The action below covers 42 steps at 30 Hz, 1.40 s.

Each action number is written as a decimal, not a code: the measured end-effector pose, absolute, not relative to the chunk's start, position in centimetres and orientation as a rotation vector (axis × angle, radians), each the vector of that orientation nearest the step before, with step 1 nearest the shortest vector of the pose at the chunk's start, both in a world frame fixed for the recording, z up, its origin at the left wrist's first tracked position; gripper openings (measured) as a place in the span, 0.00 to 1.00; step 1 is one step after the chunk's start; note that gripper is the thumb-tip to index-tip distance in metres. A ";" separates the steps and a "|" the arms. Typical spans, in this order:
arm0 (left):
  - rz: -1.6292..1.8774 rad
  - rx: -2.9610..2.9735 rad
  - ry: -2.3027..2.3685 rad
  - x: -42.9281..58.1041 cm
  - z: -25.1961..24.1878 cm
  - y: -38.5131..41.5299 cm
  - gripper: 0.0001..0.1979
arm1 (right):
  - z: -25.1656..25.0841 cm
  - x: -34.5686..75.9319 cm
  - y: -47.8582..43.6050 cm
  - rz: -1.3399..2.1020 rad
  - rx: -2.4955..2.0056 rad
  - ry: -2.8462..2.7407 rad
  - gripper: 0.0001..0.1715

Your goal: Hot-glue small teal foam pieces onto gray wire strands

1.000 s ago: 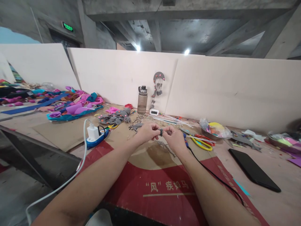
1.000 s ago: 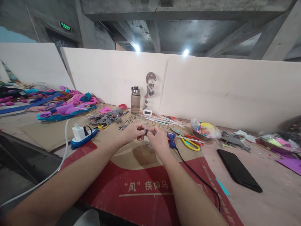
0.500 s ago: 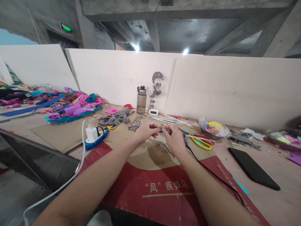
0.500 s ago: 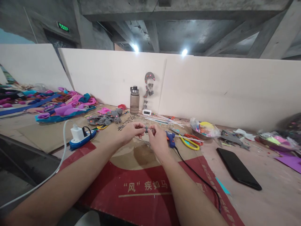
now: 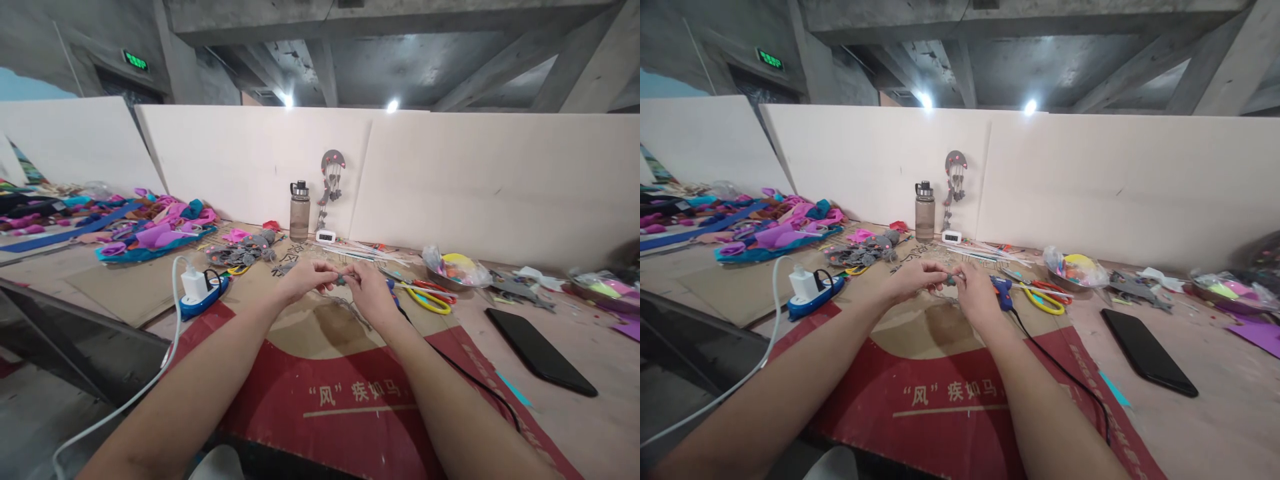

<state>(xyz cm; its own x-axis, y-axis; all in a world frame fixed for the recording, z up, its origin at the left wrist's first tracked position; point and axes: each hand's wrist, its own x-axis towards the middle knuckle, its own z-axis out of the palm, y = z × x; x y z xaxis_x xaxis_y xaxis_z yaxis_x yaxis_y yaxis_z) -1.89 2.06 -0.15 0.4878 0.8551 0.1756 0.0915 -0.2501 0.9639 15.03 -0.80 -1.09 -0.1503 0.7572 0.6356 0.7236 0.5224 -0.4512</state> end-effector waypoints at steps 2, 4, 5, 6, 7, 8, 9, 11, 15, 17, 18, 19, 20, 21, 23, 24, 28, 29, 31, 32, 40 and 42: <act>0.892 1.653 0.796 -1.8 -0.3 2.1 0.10 | -1.1 15.0 -0.8 0.062 -1.230 -1.853 0.06; 0.904 1.628 0.818 -1.6 -0.2 1.9 0.07 | -1.2 15.0 -0.8 0.081 -1.257 -1.808 0.09; 0.921 1.612 0.836 -1.5 -0.1 1.8 0.06 | -1.3 15.0 -0.7 0.092 -1.269 -1.791 0.11; 0.945 1.592 0.850 -1.4 -0.1 1.7 0.05 | -1.4 15.0 -0.6 0.105 -1.278 -1.779 0.12; 0.975 1.567 0.856 -1.2 -0.1 1.7 0.05 | -1.5 15.0 -0.5 0.118 -1.283 -1.774 0.13; 1.010 1.535 0.854 -1.1 -0.1 1.7 0.04 | -1.5 14.9 -0.5 0.134 -1.287 -1.774 0.13; 1.047 1.502 0.845 -0.9 -0.2 1.8 0.05 | -1.6 14.9 -0.4 0.155 -1.291 -1.773 0.14; 1.101 1.455 0.820 -0.8 -0.5 2.1 0.05 | -1.6 14.9 -0.4 0.203 -1.291 -1.779 0.14; 1.020 1.511 0.779 -1.0 -0.9 2.4 0.06 | -1.4 15.0 -0.5 0.201 -1.268 -1.797 0.09; 0.962 1.576 0.807 -1.4 -0.7 2.4 0.07 | -1.3 15.2 -0.5 0.156 -1.262 -1.817 0.09; 0.953 1.610 0.829 -1.5 -0.6 2.3 0.08 | -1.2 15.2 -0.5 0.133 -1.255 -1.836 0.09; 0.954 1.645 0.851 -1.7 -0.5 2.3 0.09 | -1.2 15.3 -0.5 0.112 -1.244 -1.862 0.09; 0.967 1.682 0.868 -1.9 -0.3 2.3 0.10 | -1.2 15.3 -0.5 0.093 -1.229 -1.896 0.09; 0.990 1.721 0.876 -2.0 -0.2 2.3 0.11 | -1.2 15.3 -0.5 0.077 -1.216 -1.934 0.09; 1.019 1.802 0.860 -2.2 -0.1 2.4 0.13 | -1.2 15.1 -0.6 0.051 -1.201 -2.003 0.11; 1.013 1.835 0.841 -2.3 -0.1 2.5 0.14 | -1.2 15.0 -0.7 0.042 -1.196 -2.033 0.12; 0.955 1.845 0.752 -2.1 -0.6 2.9 0.14 | -1.2 14.8 -0.9 0.032 -1.191 -2.060 0.11; 0.953 1.813 0.745 -2.1 -0.7 2.9 0.14 | -1.2 14.8 -0.9 0.036 -1.197 -2.045 0.09; 0.945 1.738 0.751 -1.9 -0.9 2.9 0.13 | -1.2 14.8 -0.9 0.045 -1.219 -2.005 0.06; 0.940 1.703 0.763 -1.8 -0.9 2.8 0.12 | -1.2 14.8 -0.9 0.060 -1.235 -1.982 0.06; 1.014 1.510 0.870 -1.1 -0.5 2.2 0.04 | -1.7 15.0 -0.5 0.116 -1.290 -1.827 0.15; 1.032 1.477 0.833 -1.0 -0.7 2.4 0.05 | -1.9 15.1 -0.3 0.132 -1.288 -1.804 0.13</act>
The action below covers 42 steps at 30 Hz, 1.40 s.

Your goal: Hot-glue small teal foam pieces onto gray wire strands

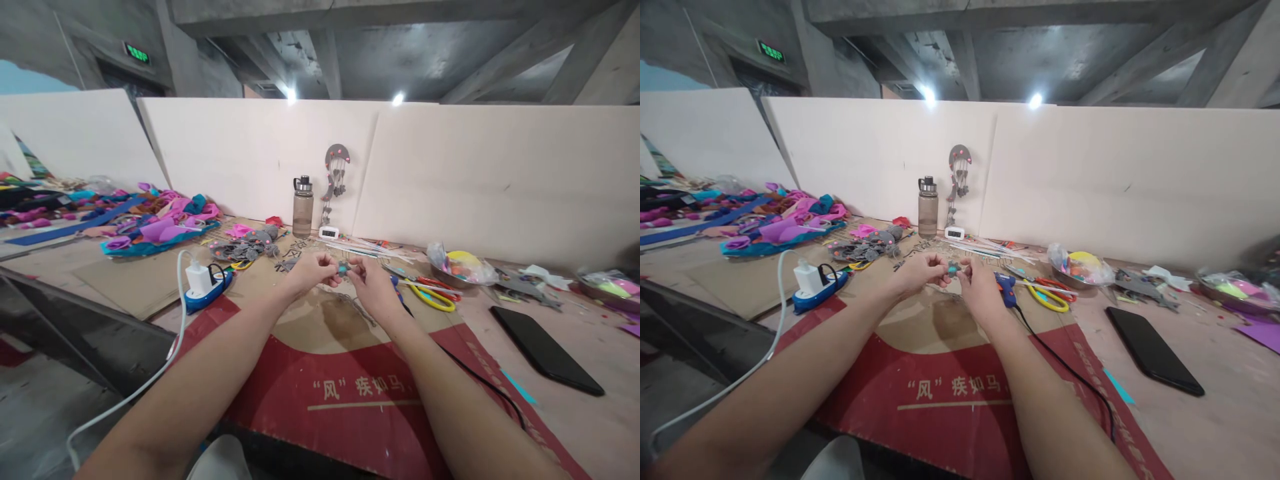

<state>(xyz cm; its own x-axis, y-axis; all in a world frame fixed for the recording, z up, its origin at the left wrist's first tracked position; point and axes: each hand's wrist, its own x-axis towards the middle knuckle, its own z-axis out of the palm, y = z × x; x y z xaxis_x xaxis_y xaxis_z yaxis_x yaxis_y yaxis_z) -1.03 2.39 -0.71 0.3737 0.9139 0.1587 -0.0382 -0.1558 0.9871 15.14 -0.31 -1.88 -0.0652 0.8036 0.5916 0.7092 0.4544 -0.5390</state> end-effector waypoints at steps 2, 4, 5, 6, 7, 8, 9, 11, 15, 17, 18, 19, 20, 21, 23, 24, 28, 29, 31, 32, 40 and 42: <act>1.020 1.462 0.777 -1.0 -0.9 2.5 0.06 | -1.9 15.2 -0.1 0.184 -1.281 -1.783 0.11; 0.992 1.448 0.729 -1.1 -1.0 2.6 0.09 | -1.9 15.3 -0.1 0.223 -1.279 -1.771 0.09; 0.977 1.436 0.715 -1.2 -1.0 2.6 0.11 | -1.8 15.3 -0.1 0.234 -1.283 -1.768 0.09; 0.961 1.424 0.707 -1.3 -1.0 2.5 0.14 | -1.7 15.4 -0.1 0.242 -1.288 -1.768 0.09; 0.944 1.415 0.705 -1.3 -0.9 2.5 0.16 | -1.6 15.4 -0.1 0.245 -1.296 -1.770 0.09; 0.925 1.417 0.708 -1.5 -0.7 2.4 0.18 | -1.6 15.4 -0.2 0.242 -1.302 -1.776 0.09; 0.906 1.434 0.713 -1.6 -0.6 2.3 0.18 | -1.5 15.4 -0.2 0.231 -1.305 -1.787 0.09; 0.872 1.505 0.727 -1.8 -0.3 2.1 0.17 | -1.5 15.3 -0.4 0.197 -1.302 -1.823 0.08; 0.849 1.603 0.797 -1.8 -0.2 2.0 0.15 | -1.4 15.0 -0.7 0.225 -1.290 -1.809 0.08; 0.869 1.563 0.833 -1.7 -0.4 2.2 0.12 | -1.3 14.8 -0.9 0.271 -1.275 -1.765 0.10; 0.892 1.525 0.846 -1.5 -0.5 2.4 0.11 | -1.2 14.8 -0.9 0.280 -1.263 -1.755 0.10; 0.922 1.482 0.854 -1.4 -0.6 2.5 0.10 | -1.2 14.8 -1.0 0.281 -1.251 -1.758 0.08; 0.955 1.437 0.854 -1.4 -0.7 2.6 0.09 | -1.2 14.7 -1.0 0.276 -1.240 -1.769 0.05; 0.987 1.397 0.849 -1.3 -0.8 2.7 0.09 | -1.2 14.7 -1.0 0.265 -1.232 -1.784 0.03; 1.030 1.339 0.822 -1.2 -0.8 2.8 0.11 | -1.3 14.8 -1.0 0.224 -1.236 -1.811 0.03; 1.041 1.322 0.805 -1.1 -0.9 2.9 0.11 | -1.3 14.8 -1.0 0.197 -1.244 -1.817 0.03; 1.064 1.272 0.767 -1.0 -0.8 2.7 0.14 | -1.3 14.8 -0.9 0.115 -1.283 -1.808 0.05; 1.066 1.264 0.764 -0.9 -0.7 2.6 0.15 | -1.3 14.8 -0.9 0.109 -1.291 -1.810 0.06; 1.052 1.264 0.748 -0.9 -0.7 2.5 0.16 | -1.3 14.8 -0.9 0.091 -1.303 -1.815 0.08; 1.040 1.269 0.736 -0.9 -0.7 2.4 0.15 | -1.3 14.8 -0.9 0.081 -1.307 -1.820 0.08; 1.010 1.321 0.687 -0.8 -0.8 2.5 0.08 | -1.3 14.9 -0.9 0.063 -1.327 -1.835 0.13; 1.019 1.325 0.685 -0.8 -0.8 2.4 0.09 | -1.3 14.9 -1.0 0.076 -1.333 -1.824 0.13</act>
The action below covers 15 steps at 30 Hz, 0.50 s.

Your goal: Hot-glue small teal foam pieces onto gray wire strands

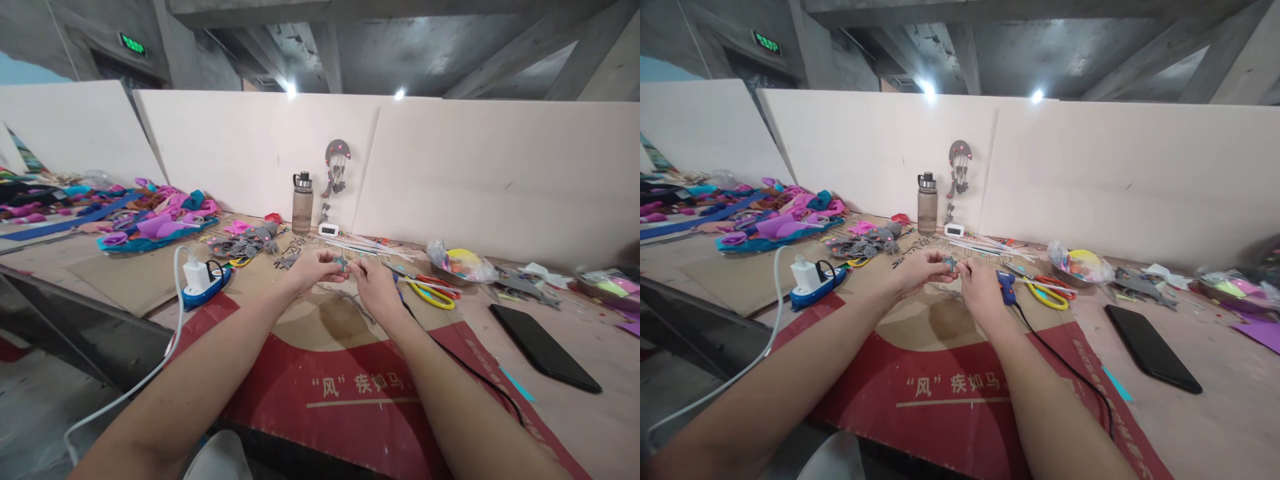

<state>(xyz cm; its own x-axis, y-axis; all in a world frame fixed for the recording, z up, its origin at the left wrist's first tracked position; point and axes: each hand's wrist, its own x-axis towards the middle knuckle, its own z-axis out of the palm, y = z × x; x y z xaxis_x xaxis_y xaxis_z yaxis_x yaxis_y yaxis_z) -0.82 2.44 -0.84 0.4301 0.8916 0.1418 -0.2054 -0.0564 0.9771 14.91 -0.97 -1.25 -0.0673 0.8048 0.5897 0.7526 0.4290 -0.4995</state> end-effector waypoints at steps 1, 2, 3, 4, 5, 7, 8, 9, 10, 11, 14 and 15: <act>1.023 1.325 0.685 -0.8 -0.8 2.4 0.09 | -1.2 14.9 -1.0 0.087 -1.333 -1.817 0.13; 1.023 1.326 0.685 -0.8 -0.8 2.3 0.10 | -1.2 14.9 -1.0 0.095 -1.331 -1.808 0.13; 1.019 1.327 0.685 -0.8 -0.8 2.3 0.10 | -1.1 14.9 -1.1 0.101 -1.328 -1.800 0.13; 1.013 1.328 0.684 -0.7 -0.8 2.2 0.10 | -1.1 14.9 -1.1 0.106 -1.328 -1.793 0.13; 1.006 1.329 0.683 -0.7 -0.8 2.2 0.11 | -1.0 14.9 -1.1 0.107 -1.329 -1.788 0.13; 0.994 1.335 0.673 -0.7 -0.9 2.3 0.11 | -0.9 14.9 -1.2 0.111 -1.337 -1.776 0.13; 0.991 1.340 0.665 -0.7 -1.0 2.3 0.11 | -0.9 14.9 -1.3 0.115 -1.342 -1.771 0.13; 0.990 1.344 0.656 -0.7 -1.0 2.3 0.12 | -0.9 14.9 -1.3 0.118 -1.347 -1.768 0.14; 0.990 1.346 0.648 -0.6 -1.1 2.4 0.12 | -0.9 14.9 -1.4 0.121 -1.354 -1.766 0.14; 0.990 1.349 0.642 -0.6 -1.1 2.4 0.12 | -0.8 14.9 -1.4 0.123 -1.362 -1.766 0.14; 0.989 1.357 0.630 -0.6 -1.2 2.4 0.13 | -0.7 14.8 -1.5 0.123 -1.395 -1.767 0.15; 0.983 1.361 0.625 -0.6 -1.2 2.4 0.14 | -0.7 14.7 -1.5 0.121 -1.403 -1.766 0.15</act>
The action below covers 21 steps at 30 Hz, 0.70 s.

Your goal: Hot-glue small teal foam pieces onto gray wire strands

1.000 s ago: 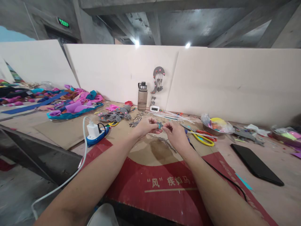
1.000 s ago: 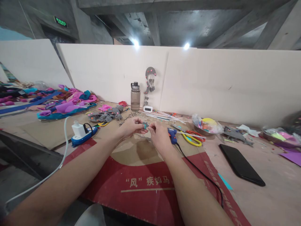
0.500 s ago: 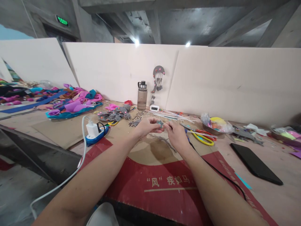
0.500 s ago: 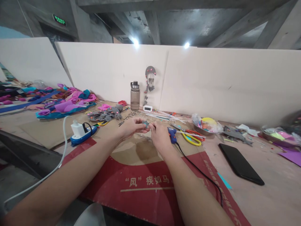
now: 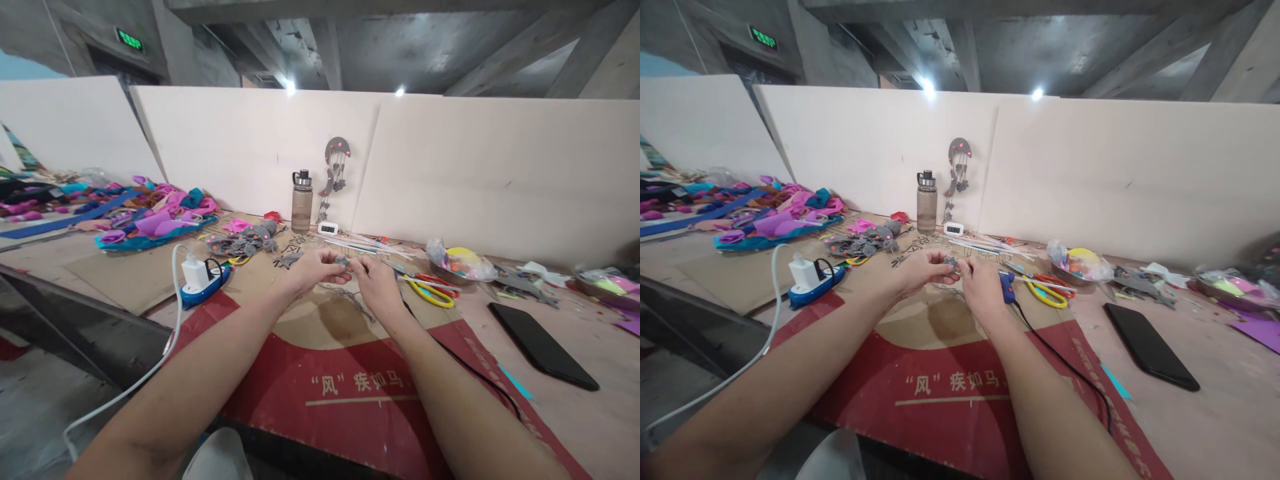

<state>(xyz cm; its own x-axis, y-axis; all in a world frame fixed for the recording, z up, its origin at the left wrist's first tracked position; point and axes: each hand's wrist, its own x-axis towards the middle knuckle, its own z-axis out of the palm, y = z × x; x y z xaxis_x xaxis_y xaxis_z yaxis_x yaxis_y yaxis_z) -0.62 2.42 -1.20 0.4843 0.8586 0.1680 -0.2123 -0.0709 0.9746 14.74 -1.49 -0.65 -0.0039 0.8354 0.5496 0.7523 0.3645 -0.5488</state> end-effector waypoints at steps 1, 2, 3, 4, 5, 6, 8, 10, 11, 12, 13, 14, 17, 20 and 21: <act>0.978 1.364 0.621 -0.6 -1.2 2.4 0.14 | -0.6 14.7 -1.5 0.120 -1.408 -1.765 0.15; 0.972 1.365 0.617 -0.6 -1.2 2.4 0.14 | -0.6 14.7 -1.5 0.120 -1.411 -1.766 0.16; 0.968 1.364 0.617 -0.6 -1.2 2.4 0.14 | -0.5 14.7 -1.6 0.119 -1.412 -1.767 0.16; 0.967 1.363 0.618 -0.6 -1.2 2.4 0.14 | -0.5 14.7 -1.6 0.118 -1.413 -1.769 0.16; 0.967 1.361 0.618 -0.6 -1.3 2.4 0.14 | -0.5 14.7 -1.6 0.116 -1.414 -1.771 0.16; 0.969 1.358 0.618 -0.6 -1.3 2.4 0.14 | -0.5 14.7 -1.7 0.114 -1.416 -1.771 0.16; 0.969 1.351 0.619 -0.6 -1.3 2.5 0.15 | -0.5 14.7 -1.7 0.109 -1.416 -1.768 0.15; 0.966 1.333 0.620 -0.6 -1.3 2.5 0.15 | -0.5 14.7 -1.7 0.108 -1.414 -1.765 0.15; 0.962 1.319 0.625 -0.6 -1.2 2.6 0.14 | -0.5 14.7 -1.7 0.108 -1.412 -1.764 0.15; 0.957 1.303 0.633 -0.6 -1.2 2.6 0.14 | -0.5 14.7 -1.7 0.110 -1.410 -1.761 0.15; 0.952 1.285 0.640 -0.5 -1.2 2.6 0.14 | -0.6 14.6 -1.6 0.113 -1.407 -1.755 0.16; 0.948 1.267 0.647 -0.5 -1.2 2.6 0.13 | -0.6 14.6 -1.6 0.118 -1.402 -1.749 0.16; 0.942 1.226 0.650 -0.5 -1.2 2.5 0.13 | -0.6 14.7 -1.6 0.134 -1.374 -1.731 0.16; 0.995 1.196 0.639 -0.5 -1.2 2.6 0.13 | -0.8 14.8 -1.5 0.147 -1.349 -1.754 0.17; 1.027 1.185 0.643 -0.6 -1.3 2.7 0.13 | -0.9 14.8 -1.4 0.165 -1.345 -1.775 0.18</act>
